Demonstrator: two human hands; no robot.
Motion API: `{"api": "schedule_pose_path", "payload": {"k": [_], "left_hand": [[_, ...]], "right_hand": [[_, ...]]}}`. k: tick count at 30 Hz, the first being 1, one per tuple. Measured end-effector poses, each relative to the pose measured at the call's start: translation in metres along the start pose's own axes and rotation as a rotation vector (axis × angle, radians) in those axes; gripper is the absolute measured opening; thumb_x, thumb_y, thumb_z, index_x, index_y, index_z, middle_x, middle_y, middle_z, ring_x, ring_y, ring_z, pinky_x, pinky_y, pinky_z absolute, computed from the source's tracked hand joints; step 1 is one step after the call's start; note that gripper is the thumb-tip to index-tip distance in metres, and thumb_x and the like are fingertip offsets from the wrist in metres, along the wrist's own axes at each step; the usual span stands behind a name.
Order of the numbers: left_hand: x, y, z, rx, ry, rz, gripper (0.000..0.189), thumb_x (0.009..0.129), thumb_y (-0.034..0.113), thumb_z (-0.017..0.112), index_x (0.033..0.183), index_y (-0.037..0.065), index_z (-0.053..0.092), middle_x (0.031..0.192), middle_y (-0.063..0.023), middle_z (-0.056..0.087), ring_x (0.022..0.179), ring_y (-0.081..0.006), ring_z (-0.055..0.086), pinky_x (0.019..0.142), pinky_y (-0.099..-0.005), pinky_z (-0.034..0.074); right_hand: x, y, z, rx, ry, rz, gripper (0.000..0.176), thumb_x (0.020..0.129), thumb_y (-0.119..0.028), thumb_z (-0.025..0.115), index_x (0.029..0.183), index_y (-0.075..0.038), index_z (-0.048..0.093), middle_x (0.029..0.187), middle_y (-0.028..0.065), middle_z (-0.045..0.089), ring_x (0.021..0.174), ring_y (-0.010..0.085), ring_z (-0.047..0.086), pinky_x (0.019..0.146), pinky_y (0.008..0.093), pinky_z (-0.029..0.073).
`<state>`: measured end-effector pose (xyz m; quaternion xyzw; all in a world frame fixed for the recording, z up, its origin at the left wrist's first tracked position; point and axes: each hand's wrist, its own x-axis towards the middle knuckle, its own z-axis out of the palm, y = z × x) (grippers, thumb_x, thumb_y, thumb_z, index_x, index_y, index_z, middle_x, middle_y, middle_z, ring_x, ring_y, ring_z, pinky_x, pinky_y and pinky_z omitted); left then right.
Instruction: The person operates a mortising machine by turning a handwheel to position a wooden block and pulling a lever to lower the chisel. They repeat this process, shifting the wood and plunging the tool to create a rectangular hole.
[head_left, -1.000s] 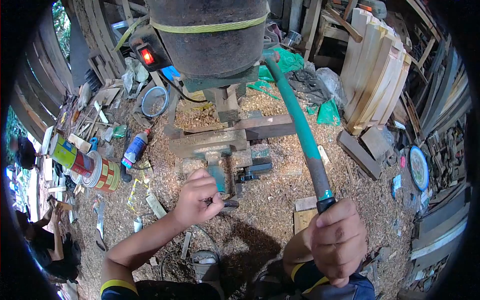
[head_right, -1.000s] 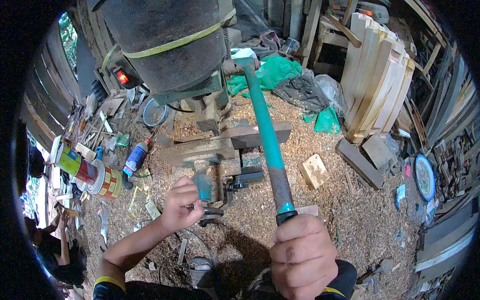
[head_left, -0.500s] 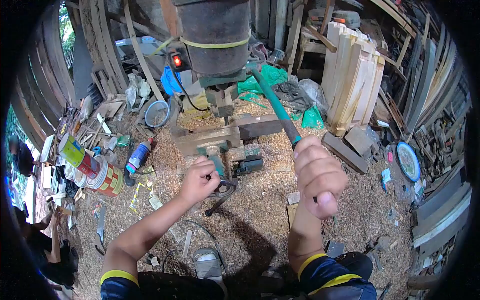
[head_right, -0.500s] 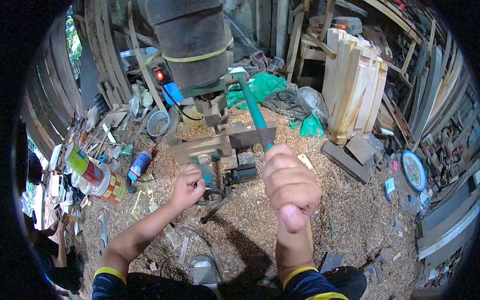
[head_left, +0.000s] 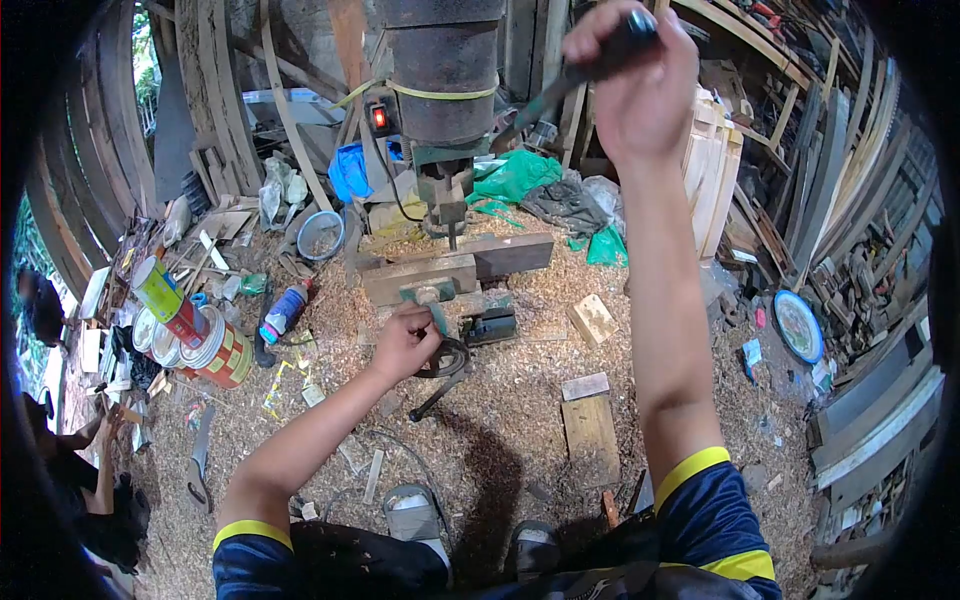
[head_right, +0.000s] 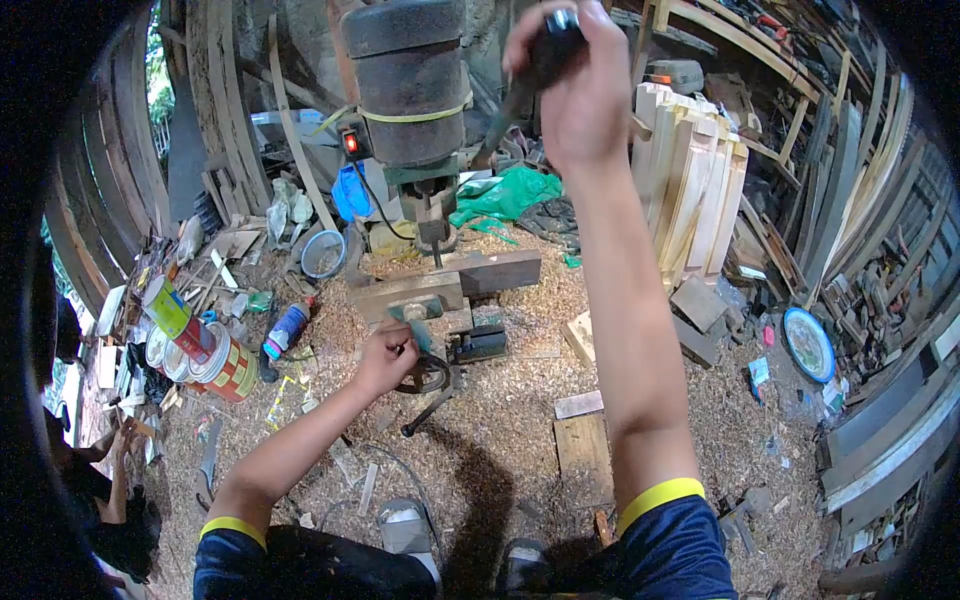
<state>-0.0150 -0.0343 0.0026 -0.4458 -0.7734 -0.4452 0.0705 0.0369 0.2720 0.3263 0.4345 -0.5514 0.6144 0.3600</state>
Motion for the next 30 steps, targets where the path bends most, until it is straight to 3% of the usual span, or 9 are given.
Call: {"api": "schedule_pose_path", "payload": {"k": [2, 3, 10, 12, 14, 16, 20, 24, 30], "left_hand": [[-0.001, 0.001, 0.000, 0.017, 0.003, 0.021, 0.013, 0.085, 0.008, 0.065, 0.076, -0.002, 0.064, 0.078, -0.0158, 0.062, 0.081, -0.0346, 0.058, 0.074, -0.0441, 0.049], [0.000, 0.006, 0.000, 0.030, 0.017, -0.010, 0.014, 0.085, 0.009, 0.065, 0.077, -0.002, 0.064, 0.077, -0.0163, 0.062, 0.082, -0.0354, 0.058, 0.074, -0.0442, 0.049], [0.001, 0.011, 0.001, 0.098, 0.060, 0.028, 0.019, 0.087, 0.010, 0.066, 0.073, -0.001, 0.057, 0.074, -0.0160, 0.058, 0.077, -0.0373, 0.055, 0.071, -0.0463, 0.046], [0.001, 0.012, 0.002, 0.098, 0.106, 0.080, 0.021, 0.088, 0.010, 0.068, 0.073, -0.001, 0.057, 0.073, -0.0150, 0.057, 0.076, -0.0363, 0.055, 0.071, -0.0456, 0.046], [0.000, 0.013, -0.001, 0.102, 0.074, 0.064, 0.021, 0.090, 0.011, 0.068, 0.076, 0.000, 0.058, 0.076, -0.0146, 0.057, 0.078, -0.0363, 0.055, 0.073, -0.0453, 0.046], [-0.003, 0.013, -0.006, 0.102, 0.046, 0.050, 0.020, 0.091, 0.012, 0.068, 0.078, 0.000, 0.059, 0.080, -0.0142, 0.058, 0.081, -0.0363, 0.055, 0.075, -0.0451, 0.046], [-0.037, 0.017, -0.013, 0.121, 0.170, 0.165, 0.019, 0.100, 0.019, 0.059, 0.098, 0.000, 0.059, 0.097, -0.0169, 0.057, 0.094, -0.0362, 0.054, 0.088, -0.0470, 0.043], [-0.104, -0.023, 0.003, 0.155, 0.485, 0.042, 0.026, 0.106, 0.023, 0.047, 0.106, -0.001, 0.054, 0.104, -0.0187, 0.054, 0.101, -0.0352, 0.052, 0.094, -0.0486, 0.041], [-0.147, -0.081, 0.060, 0.118, 0.361, -0.317, 0.019, 0.106, 0.017, 0.039, 0.101, 0.001, 0.049, 0.097, -0.0165, 0.047, 0.093, -0.0302, 0.048, 0.092, -0.0418, 0.041]], "right_hand": [[0.020, -0.003, 0.051, 0.184, 0.428, 0.034, 0.039, 0.108, -0.035, 0.041, 0.104, -0.003, 0.064, 0.084, 0.0069, 0.065, 0.080, 0.0188, 0.063, 0.075, 0.0318, 0.050], [0.026, 0.015, 0.018, 0.159, 0.175, 0.037, 0.045, 0.110, -0.038, 0.042, 0.130, -0.001, 0.059, 0.109, 0.0092, 0.069, 0.106, 0.0215, 0.064, 0.095, 0.0349, 0.048], [0.035, 0.081, -0.006, 0.018, 0.506, 0.167, 0.048, 0.108, -0.044, 0.045, 0.133, -0.006, 0.061, 0.118, 0.0127, 0.070, 0.116, 0.0219, 0.063, 0.107, 0.0380, 0.043], [0.016, 0.087, -0.002, -0.006, 0.492, 0.134, 0.040, 0.106, -0.044, 0.049, 0.113, -0.010, 0.067, 0.099, 0.0078, 0.071, 0.098, 0.0187, 0.067, 0.095, 0.0359, 0.050], [-0.022, 0.086, 0.020, -0.145, 0.549, 0.108, 0.059, 0.109, -0.050, 0.037, 0.131, -0.001, 0.062, 0.123, 0.0166, 0.070, 0.120, 0.0310, 0.062, 0.112, 0.0454, 0.040], [-0.088, 0.082, 0.032, -0.203, 0.442, 0.288, 0.061, 0.110, -0.048, 0.040, 0.146, -0.001, 0.054, 0.141, 0.0145, 0.066, 0.137, 0.0288, 0.056, 0.121, 0.0453, 0.034], [-0.256, 0.095, 0.095, -0.421, 0.335, 0.640, 0.027, 0.110, -0.023, 0.050, 0.117, -0.003, 0.066, 0.112, 0.0082, 0.067, 0.111, 0.0217, 0.062, 0.102, 0.0370, 0.047], [-0.352, 0.110, 0.145, -0.652, 0.041, 0.604, 0.028, 0.106, -0.021, 0.053, 0.121, 0.001, 0.059, 0.120, 0.0176, 0.062, 0.118, 0.0343, 0.060, 0.106, 0.0440, 0.046], [-0.383, 0.126, 0.169, -0.715, 0.212, 0.607, 0.031, 0.108, -0.027, 0.054, 0.116, 0.002, 0.053, 0.111, 0.0218, 0.057, 0.109, 0.0409, 0.057, 0.100, 0.0471, 0.045]]}}
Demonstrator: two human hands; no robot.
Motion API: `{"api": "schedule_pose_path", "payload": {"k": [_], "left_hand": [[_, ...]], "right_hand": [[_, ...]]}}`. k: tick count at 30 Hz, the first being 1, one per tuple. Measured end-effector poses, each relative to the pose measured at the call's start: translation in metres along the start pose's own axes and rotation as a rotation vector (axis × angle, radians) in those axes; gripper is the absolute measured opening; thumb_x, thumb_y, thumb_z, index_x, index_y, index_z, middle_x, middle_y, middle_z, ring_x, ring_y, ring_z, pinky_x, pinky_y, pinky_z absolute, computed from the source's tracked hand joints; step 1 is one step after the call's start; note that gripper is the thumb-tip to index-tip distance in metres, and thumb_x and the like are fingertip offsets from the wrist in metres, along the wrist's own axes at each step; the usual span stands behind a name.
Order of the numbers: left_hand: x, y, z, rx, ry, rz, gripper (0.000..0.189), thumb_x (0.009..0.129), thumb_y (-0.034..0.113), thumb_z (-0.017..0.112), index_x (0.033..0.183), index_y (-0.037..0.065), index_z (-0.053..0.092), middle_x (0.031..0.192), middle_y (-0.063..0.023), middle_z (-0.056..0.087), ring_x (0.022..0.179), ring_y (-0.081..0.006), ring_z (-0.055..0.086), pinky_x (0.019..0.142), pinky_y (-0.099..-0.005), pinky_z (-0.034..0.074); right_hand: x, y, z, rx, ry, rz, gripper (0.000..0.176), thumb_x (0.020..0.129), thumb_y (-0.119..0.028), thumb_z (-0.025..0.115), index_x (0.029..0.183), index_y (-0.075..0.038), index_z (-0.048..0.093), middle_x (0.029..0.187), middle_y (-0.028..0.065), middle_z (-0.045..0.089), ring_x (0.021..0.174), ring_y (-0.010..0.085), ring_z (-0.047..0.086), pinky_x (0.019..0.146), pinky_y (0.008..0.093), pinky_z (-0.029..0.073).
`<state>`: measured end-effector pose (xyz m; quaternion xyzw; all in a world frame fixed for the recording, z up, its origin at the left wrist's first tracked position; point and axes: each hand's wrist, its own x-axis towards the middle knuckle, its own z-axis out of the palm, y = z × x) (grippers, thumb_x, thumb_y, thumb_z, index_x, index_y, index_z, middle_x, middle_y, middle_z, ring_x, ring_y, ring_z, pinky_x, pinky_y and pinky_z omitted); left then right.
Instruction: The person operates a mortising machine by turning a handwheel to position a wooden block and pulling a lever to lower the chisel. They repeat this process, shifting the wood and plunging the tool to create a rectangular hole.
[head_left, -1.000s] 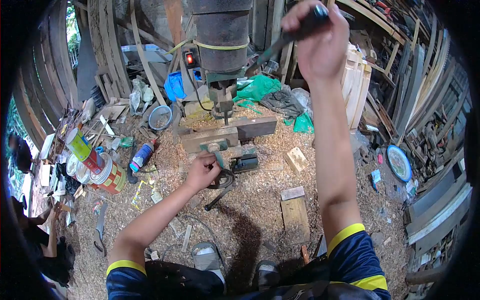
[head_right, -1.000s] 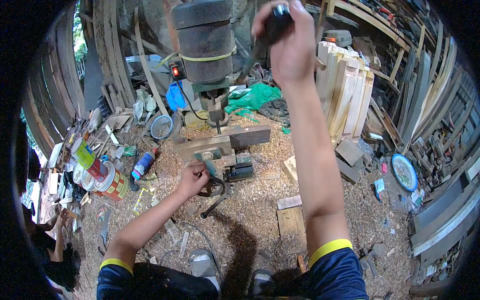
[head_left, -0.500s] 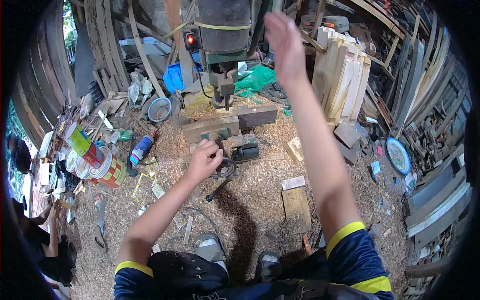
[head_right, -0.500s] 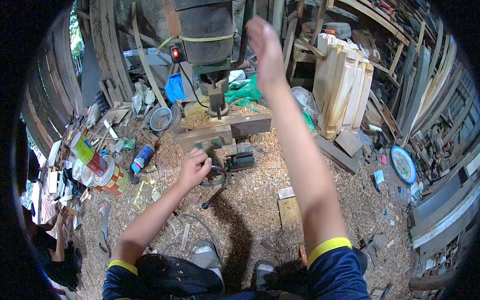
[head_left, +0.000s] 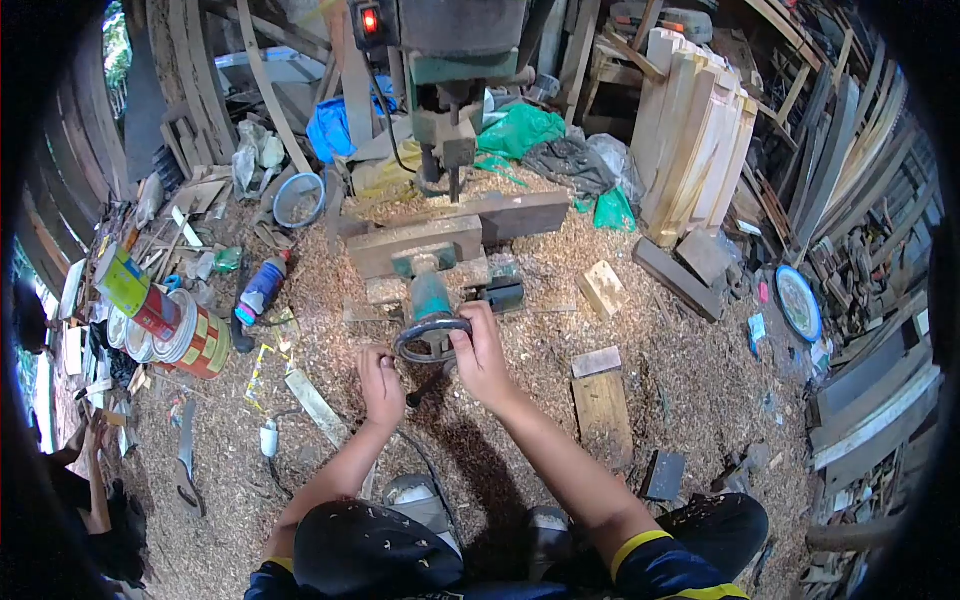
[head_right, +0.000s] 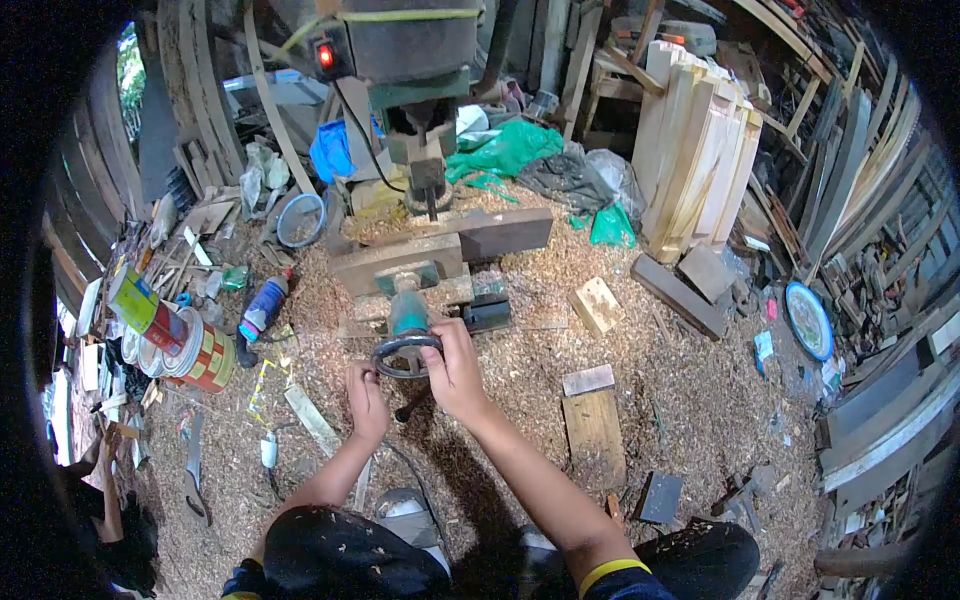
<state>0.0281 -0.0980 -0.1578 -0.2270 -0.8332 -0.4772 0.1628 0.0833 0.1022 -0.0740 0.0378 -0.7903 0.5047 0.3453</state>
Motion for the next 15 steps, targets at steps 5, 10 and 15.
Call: {"api": "schedule_pose_path", "payload": {"k": [5, 10, 15], "left_hand": [[-0.007, -0.013, 0.028, 0.038, -0.123, -0.075, 0.042, 0.108, 0.024, 0.039, 0.136, -0.003, 0.055, 0.125, -0.0270, 0.058, 0.119, -0.0446, 0.054, 0.106, -0.0519, 0.040], [-0.013, -0.024, 0.048, 0.094, -0.228, 0.230, 0.054, 0.107, 0.033, 0.039, 0.141, -0.006, 0.053, 0.141, -0.0317, 0.053, 0.132, -0.0525, 0.048, 0.115, -0.0587, 0.032], [-0.010, -0.017, 0.034, -0.006, -0.336, 0.072, 0.052, 0.105, 0.028, 0.039, 0.142, -0.006, 0.052, 0.142, -0.0338, 0.052, 0.133, -0.0543, 0.047, 0.117, -0.0624, 0.029]], "right_hand": [[-0.004, 0.011, 0.006, 0.072, 0.006, 0.053, 0.031, 0.107, -0.030, 0.055, 0.111, 0.000, 0.053, 0.105, 0.0196, 0.056, 0.100, 0.0398, 0.056, 0.092, 0.0471, 0.044], [-0.005, 0.013, 0.010, 0.118, 0.030, 0.061, 0.032, 0.107, -0.033, 0.055, 0.109, -0.001, 0.053, 0.103, 0.0182, 0.056, 0.098, 0.0381, 0.056, 0.091, 0.0457, 0.044], [-0.005, 0.012, 0.008, 0.092, 0.022, 0.062, 0.034, 0.108, -0.037, 0.055, 0.108, -0.002, 0.054, 0.104, 0.0171, 0.056, 0.098, 0.0363, 0.055, 0.092, 0.0443, 0.043]]}}
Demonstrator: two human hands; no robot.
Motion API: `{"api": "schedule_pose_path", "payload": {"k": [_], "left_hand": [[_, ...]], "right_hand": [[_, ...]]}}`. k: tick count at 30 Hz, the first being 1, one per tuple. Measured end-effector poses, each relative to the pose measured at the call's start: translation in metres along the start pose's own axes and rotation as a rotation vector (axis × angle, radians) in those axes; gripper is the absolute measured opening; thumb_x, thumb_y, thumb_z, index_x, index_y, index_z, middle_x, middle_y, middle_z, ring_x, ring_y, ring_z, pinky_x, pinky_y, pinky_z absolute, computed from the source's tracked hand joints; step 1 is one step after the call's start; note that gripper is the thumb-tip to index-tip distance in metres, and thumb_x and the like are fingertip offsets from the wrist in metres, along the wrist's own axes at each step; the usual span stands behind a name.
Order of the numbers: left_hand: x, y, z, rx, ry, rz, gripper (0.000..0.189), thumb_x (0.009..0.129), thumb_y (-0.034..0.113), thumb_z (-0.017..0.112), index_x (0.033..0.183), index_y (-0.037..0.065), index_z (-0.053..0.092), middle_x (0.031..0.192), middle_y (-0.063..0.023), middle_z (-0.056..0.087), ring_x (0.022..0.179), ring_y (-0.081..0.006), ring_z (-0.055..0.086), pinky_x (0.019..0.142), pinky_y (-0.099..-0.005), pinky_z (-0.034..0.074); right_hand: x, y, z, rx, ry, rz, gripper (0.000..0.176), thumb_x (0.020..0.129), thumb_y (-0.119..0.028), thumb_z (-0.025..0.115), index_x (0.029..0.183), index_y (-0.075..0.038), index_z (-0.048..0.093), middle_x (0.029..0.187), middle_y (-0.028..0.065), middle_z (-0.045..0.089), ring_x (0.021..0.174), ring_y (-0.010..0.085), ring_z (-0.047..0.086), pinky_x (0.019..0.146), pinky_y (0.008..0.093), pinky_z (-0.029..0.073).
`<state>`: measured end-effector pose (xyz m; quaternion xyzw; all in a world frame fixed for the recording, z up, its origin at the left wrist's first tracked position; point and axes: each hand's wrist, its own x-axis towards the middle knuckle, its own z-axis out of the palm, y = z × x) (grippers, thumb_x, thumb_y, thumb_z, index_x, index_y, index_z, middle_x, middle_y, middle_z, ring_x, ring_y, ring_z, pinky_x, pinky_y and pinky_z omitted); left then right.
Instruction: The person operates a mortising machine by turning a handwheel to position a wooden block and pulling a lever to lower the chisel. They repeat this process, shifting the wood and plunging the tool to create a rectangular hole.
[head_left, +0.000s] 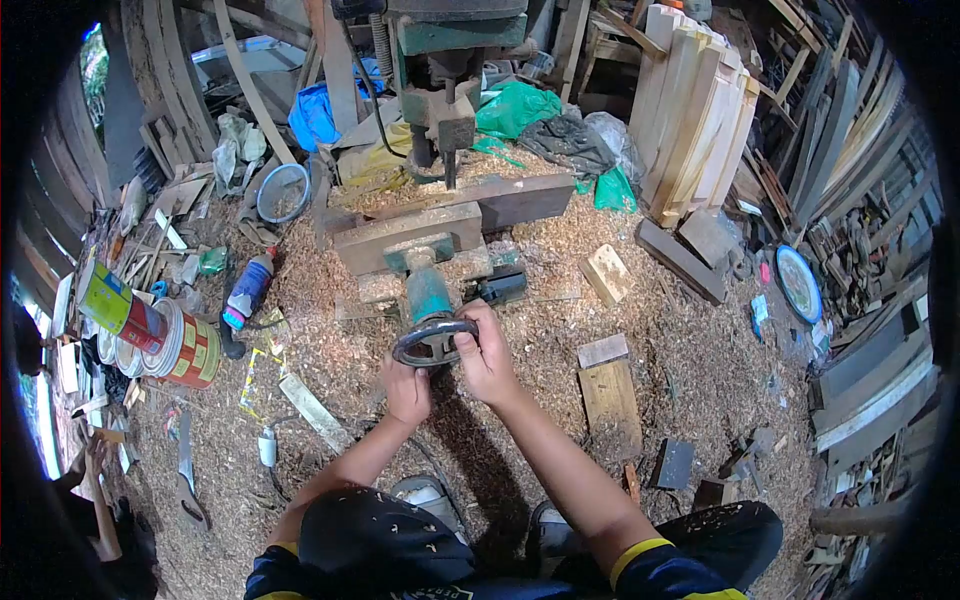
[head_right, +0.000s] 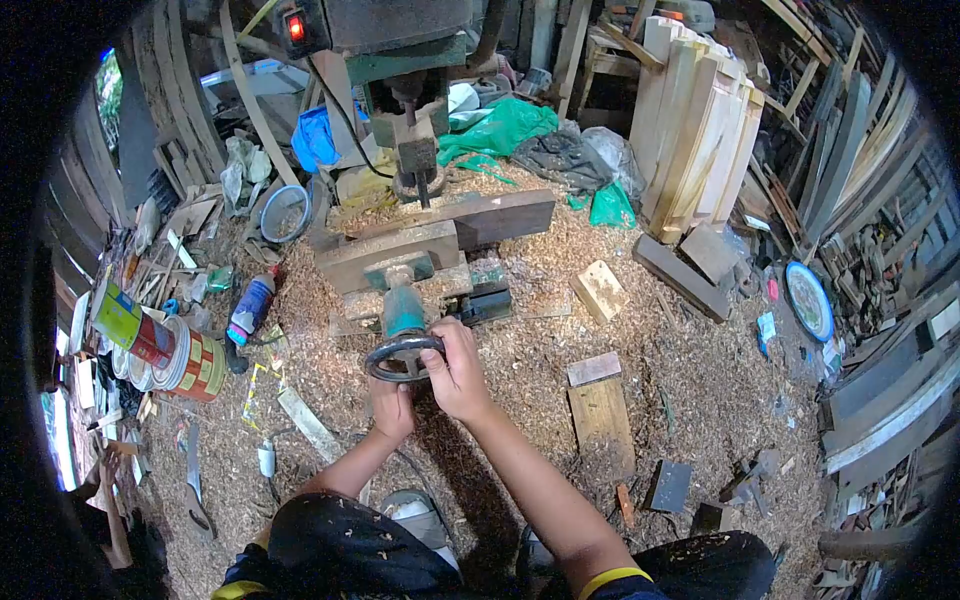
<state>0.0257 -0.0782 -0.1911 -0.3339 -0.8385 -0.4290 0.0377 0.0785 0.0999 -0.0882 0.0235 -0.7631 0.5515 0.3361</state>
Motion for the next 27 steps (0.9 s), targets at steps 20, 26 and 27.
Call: {"api": "schedule_pose_path", "payload": {"k": [20, 26, 27], "left_hand": [[-0.001, -0.023, 0.023, 0.127, -0.047, 0.328, 0.062, 0.104, 0.040, 0.038, 0.144, -0.005, 0.052, 0.145, -0.0322, 0.050, 0.133, -0.0531, 0.047, 0.112, -0.0655, 0.033], [-0.007, -0.019, 0.017, 0.073, -0.083, 0.276, 0.057, 0.100, 0.038, 0.044, 0.134, -0.006, 0.057, 0.141, -0.0350, 0.052, 0.134, -0.0569, 0.046, 0.119, -0.0663, 0.028], [-0.009, -0.020, 0.018, 0.073, -0.084, 0.274, 0.057, 0.100, 0.038, 0.044, 0.134, -0.006, 0.057, 0.141, -0.0350, 0.052, 0.134, -0.0569, 0.046, 0.119, -0.0663, 0.028]], "right_hand": [[-0.003, 0.007, 0.003, 0.032, -0.018, -0.010, 0.030, 0.107, -0.031, 0.056, 0.109, -0.002, 0.052, 0.105, 0.0154, 0.055, 0.098, 0.0308, 0.054, 0.093, 0.0409, 0.044], [0.000, 0.004, 0.002, 0.043, -0.011, 0.006, 0.027, 0.104, -0.029, 0.059, 0.108, -0.003, 0.053, 0.105, 0.0166, 0.057, 0.099, 0.0353, 0.054, 0.095, 0.0443, 0.041], [0.000, 0.004, 0.001, 0.052, -0.016, 0.005, 0.027, 0.104, -0.029, 0.059, 0.108, -0.003, 0.053, 0.104, 0.0165, 0.057, 0.099, 0.0352, 0.054, 0.095, 0.0442, 0.042]]}}
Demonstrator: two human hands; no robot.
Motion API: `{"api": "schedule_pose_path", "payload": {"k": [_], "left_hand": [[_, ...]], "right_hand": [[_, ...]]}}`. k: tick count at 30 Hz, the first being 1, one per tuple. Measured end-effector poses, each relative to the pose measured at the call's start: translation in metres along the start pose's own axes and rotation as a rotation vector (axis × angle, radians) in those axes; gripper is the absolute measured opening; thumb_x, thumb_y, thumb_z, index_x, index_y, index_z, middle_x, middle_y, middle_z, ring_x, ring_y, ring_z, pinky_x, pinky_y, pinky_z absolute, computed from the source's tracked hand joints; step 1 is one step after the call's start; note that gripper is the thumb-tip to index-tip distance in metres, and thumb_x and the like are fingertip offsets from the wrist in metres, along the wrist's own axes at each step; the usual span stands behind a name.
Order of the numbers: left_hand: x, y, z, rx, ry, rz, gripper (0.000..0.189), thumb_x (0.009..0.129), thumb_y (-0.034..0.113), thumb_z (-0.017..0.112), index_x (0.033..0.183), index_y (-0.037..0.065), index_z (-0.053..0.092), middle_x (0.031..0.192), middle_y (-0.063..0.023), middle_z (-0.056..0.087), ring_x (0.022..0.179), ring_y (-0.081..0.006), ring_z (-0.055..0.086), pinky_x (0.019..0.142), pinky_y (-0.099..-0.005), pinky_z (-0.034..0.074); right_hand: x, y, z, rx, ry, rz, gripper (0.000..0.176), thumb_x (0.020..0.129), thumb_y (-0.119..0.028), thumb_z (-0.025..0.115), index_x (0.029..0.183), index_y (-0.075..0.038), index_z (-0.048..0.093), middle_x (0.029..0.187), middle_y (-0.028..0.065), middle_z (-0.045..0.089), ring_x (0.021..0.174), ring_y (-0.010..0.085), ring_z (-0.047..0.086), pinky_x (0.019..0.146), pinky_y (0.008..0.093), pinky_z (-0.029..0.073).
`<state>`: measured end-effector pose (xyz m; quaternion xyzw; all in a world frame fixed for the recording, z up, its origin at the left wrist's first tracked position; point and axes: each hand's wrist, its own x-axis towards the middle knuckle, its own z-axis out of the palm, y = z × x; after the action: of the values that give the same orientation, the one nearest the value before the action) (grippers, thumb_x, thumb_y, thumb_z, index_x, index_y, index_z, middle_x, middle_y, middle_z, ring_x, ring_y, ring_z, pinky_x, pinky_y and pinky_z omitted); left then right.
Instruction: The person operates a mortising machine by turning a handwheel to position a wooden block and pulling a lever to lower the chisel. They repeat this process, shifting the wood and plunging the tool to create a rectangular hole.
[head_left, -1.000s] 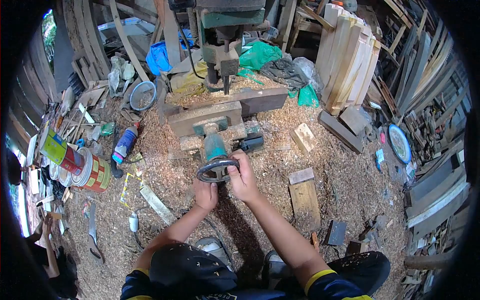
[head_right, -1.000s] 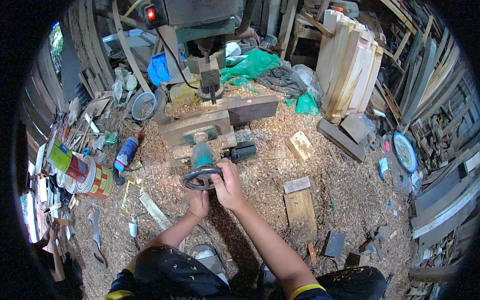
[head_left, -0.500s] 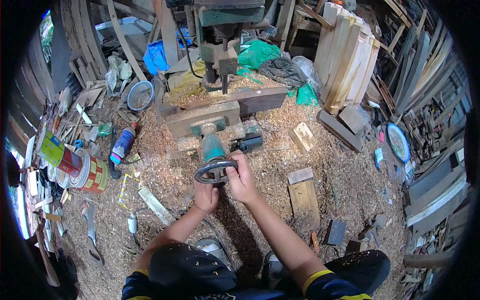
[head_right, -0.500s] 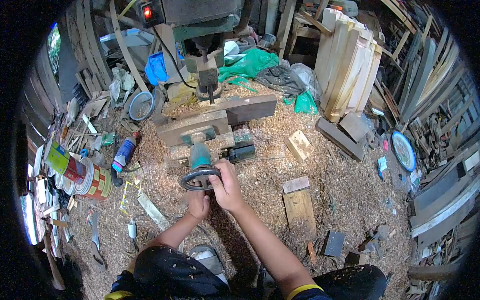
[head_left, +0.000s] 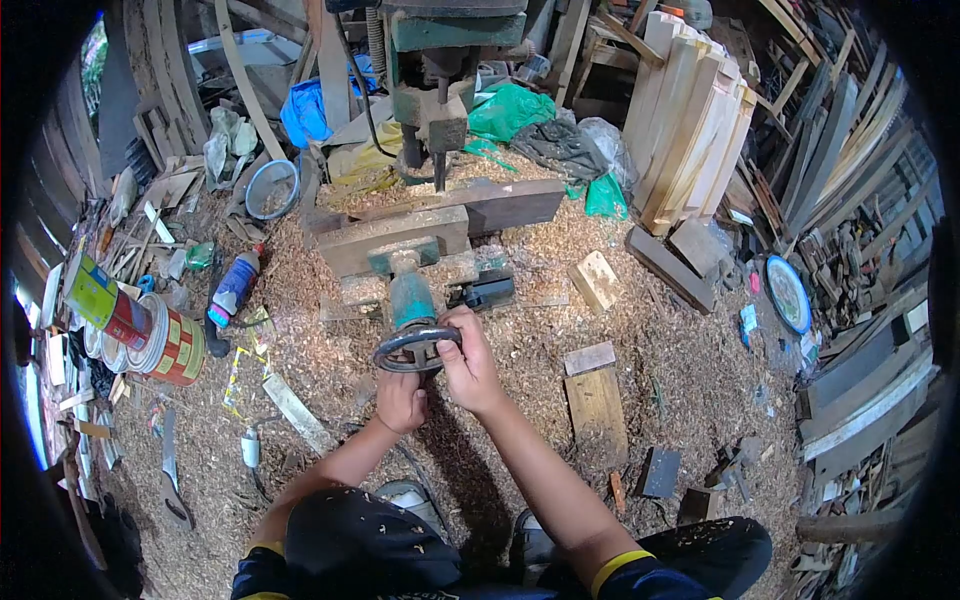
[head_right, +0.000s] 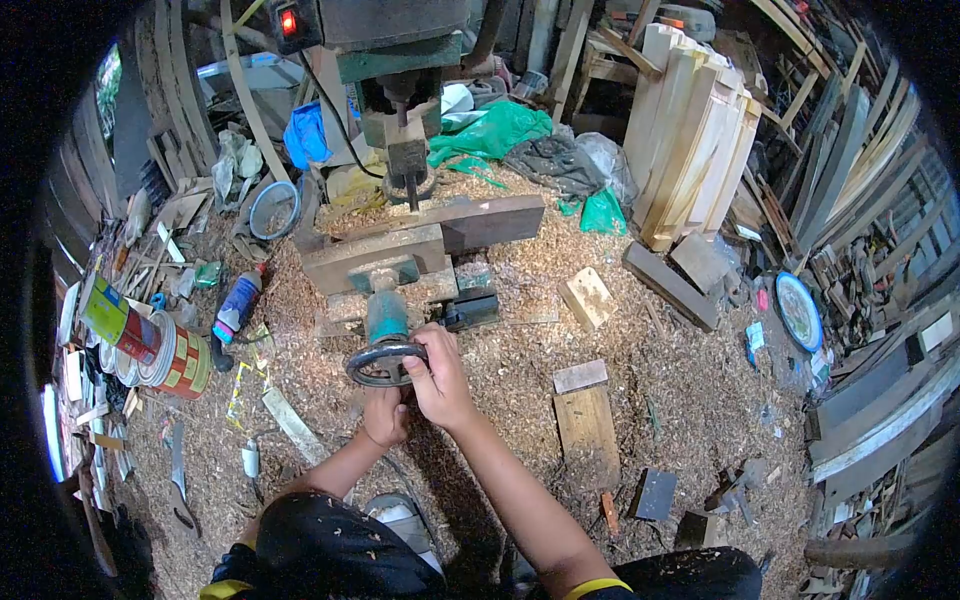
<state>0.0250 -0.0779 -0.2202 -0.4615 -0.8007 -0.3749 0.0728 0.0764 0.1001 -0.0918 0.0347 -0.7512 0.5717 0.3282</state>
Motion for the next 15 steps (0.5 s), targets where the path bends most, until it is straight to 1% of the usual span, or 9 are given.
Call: {"api": "schedule_pose_path", "payload": {"k": [2, 3, 5, 8, 9, 10, 13, 14, 15], "left_hand": [[-0.005, -0.006, 0.004, 0.026, -0.098, 0.007, 0.063, 0.101, 0.040, 0.041, 0.143, -0.007, 0.052, 0.147, -0.0347, 0.049, 0.137, -0.0559, 0.044, 0.120, -0.0654, 0.027], [-0.006, -0.009, 0.009, 0.029, -0.098, -0.002, 0.063, 0.101, 0.040, 0.041, 0.143, -0.007, 0.052, 0.147, -0.0347, 0.049, 0.137, -0.0559, 0.044, 0.120, -0.0654, 0.027], [-0.002, -0.015, 0.021, 0.065, -0.082, 0.051, 0.064, 0.103, 0.041, 0.038, 0.144, -0.006, 0.051, 0.148, -0.0344, 0.048, 0.138, -0.0558, 0.044, 0.119, -0.0641, 0.028], [0.010, -0.009, 0.010, -0.073, -0.041, 0.014, 0.064, 0.103, 0.042, 0.037, 0.143, -0.006, 0.051, 0.148, -0.0346, 0.047, 0.137, -0.0562, 0.043, 0.118, -0.0637, 0.029], [0.006, -0.008, 0.009, -0.072, 0.059, -0.039, 0.064, 0.104, 0.045, 0.037, 0.142, -0.004, 0.052, 0.145, -0.0324, 0.050, 0.136, -0.0525, 0.047, 0.118, -0.0589, 0.032], [0.003, -0.008, 0.008, -0.068, 0.053, -0.035, 0.064, 0.104, 0.045, 0.037, 0.142, -0.004, 0.052, 0.145, -0.0324, 0.050, 0.136, -0.0525, 0.047, 0.118, -0.0589, 0.032], [0.007, -0.001, 0.004, -0.398, 0.438, -0.334, 0.048, 0.103, 0.034, 0.035, 0.123, -0.003, 0.058, 0.119, -0.0212, 0.058, 0.115, -0.0369, 0.057, 0.100, -0.0431, 0.044], [0.012, -0.002, -0.005, -0.392, 0.443, -0.319, 0.048, 0.103, 0.034, 0.035, 0.123, -0.003, 0.058, 0.119, -0.0212, 0.058, 0.115, -0.0369, 0.057, 0.100, -0.0431, 0.044], [0.021, 0.003, -0.024, -0.353, 0.497, -0.293, 0.040, 0.102, 0.032, 0.035, 0.111, -0.002, 0.055, 0.109, -0.0183, 0.054, 0.103, -0.0332, 0.054, 0.092, -0.0406, 0.043]], "right_hand": [[0.000, 0.001, 0.001, 0.014, -0.005, 0.001, 0.027, 0.105, -0.029, 0.059, 0.108, -0.003, 0.053, 0.104, 0.0163, 0.057, 0.099, 0.0350, 0.054, 0.094, 0.0440, 0.042], [0.000, 0.001, 0.001, 0.018, -0.001, -0.005, 0.027, 0.105, -0.029, 0.058, 0.108, -0.003, 0.053, 0.104, 0.0164, 0.057, 0.099, 0.0350, 0.054, 0.094, 0.0440, 0.042], [-0.001, 0.002, 0.003, 0.025, 0.012, -0.012, 0.027, 0.106, -0.029, 0.058, 0.108, -0.003, 0.053, 0.105, 0.0162, 0.057, 0.098, 0.0351, 0.055, 0.094, 0.0439, 0.042], [-0.002, 0.001, 0.001, -0.016, 0.001, 0.012, 0.029, 0.106, -0.031, 0.058, 0.108, -0.003, 0.053, 0.105, 0.0160, 0.057, 0.098, 0.0352, 0.055, 0.094, 0.0442, 0.042], [-0.001, -0.001, 0.000, -0.021, -0.003, 0.018, 0.032, 0.107, -0.034, 0.057, 0.108, -0.002, 0.054, 0.105, 0.0163, 0.057, 0.099, 0.0359, 0.054, 0.094, 0.0448, 0.043], [-0.003, 0.000, 0.001, -0.017, 0.004, 0.017, 0.032, 0.107, -0.034, 0.057, 0.108, -0.002, 0.054, 0.105, 0.0163, 0.057, 0.099, 0.0359, 0.054, 0.094, 0.0448, 0.043], [-0.009, -0.001, 0.001, 0.082, 0.010, 0.107, 0.035, 0.107, -0.036, 0.055, 0.109, -0.001, 0.053, 0.103, 0.0170, 0.056, 0.099, 0.0366, 0.054, 0.094, 0.0449, 0.042], [-0.010, -0.004, 0.001, 0.045, 0.020, 0.109, 0.035, 0.108, -0.036, 0.055, 0.109, -0.001, 0.054, 0.103, 0.0169, 0.055, 0.099, 0.0365, 0.054, 0.093, 0.0446, 0.042], [-0.010, -0.006, 0.001, 0.009, 0.032, 0.109, 0.035, 0.108, -0.036, 0.054, 0.109, -0.001, 0.054, 0.102, 0.0167, 0.055, 0.099, 0.0364, 0.054, 0.093, 0.0444, 0.042]]}}
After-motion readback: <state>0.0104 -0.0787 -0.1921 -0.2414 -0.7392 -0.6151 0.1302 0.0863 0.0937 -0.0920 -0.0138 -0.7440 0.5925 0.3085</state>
